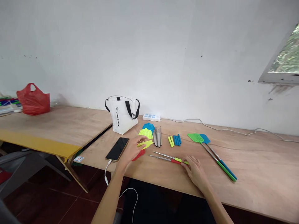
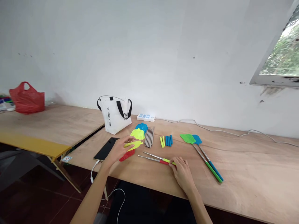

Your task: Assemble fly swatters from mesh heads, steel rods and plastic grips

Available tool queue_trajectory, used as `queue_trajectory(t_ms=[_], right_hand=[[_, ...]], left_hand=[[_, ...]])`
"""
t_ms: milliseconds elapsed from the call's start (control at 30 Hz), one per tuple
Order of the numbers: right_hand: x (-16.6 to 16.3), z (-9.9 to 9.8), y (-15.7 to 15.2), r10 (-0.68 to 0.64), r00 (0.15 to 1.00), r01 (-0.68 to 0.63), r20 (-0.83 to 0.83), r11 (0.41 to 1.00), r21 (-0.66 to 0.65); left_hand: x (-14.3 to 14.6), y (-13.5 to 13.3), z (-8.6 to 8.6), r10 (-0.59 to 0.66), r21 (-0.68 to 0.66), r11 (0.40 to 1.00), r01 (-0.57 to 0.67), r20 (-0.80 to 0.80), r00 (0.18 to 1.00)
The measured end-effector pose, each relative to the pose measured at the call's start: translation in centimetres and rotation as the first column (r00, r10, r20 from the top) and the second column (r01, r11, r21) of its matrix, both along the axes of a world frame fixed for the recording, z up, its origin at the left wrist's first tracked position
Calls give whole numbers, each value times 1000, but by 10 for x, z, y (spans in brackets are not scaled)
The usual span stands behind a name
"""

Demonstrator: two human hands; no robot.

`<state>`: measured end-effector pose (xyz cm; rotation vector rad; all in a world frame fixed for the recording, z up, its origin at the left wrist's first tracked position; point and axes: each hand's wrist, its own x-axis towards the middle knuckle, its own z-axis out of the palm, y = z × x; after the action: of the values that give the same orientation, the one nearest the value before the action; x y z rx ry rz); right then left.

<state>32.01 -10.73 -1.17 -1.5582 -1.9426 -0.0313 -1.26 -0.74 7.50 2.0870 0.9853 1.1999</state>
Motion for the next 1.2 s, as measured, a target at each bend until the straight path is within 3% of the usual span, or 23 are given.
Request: queue_trajectory(t_ms=[167, 300, 467, 600, 767, 1200], right_hand=[[-2, -1, -2, 51, 989, -53, 136, 999, 10], [1, -5, -1, -40, 983, 26, 181, 997, 79], [6, -6, 0, -128, 988, 112, 91, 981, 157], [0, -6, -2, -156, 988, 157, -20, 972, 174], [-23, 3, -6, -107, 969, 147, -222, 974, 172], [-27, 10, -6, -138, 974, 172, -177, 966, 192]], left_hand=[[5, -2, -3, 76, -71, 996, -61, 223, 972], [14, -4, -1, 133, -141, 986, -90, 333, 934], [29, -6, -4, 182, -289, 957, -34, 504, 844], [41, -5, -15, 285, -369, 928, -59, 596, 751], [48, -1, -23, 332, -409, 911, -60, 638, 694], [28, 4, -12, 286, -474, 880, 43, 599, 747]])
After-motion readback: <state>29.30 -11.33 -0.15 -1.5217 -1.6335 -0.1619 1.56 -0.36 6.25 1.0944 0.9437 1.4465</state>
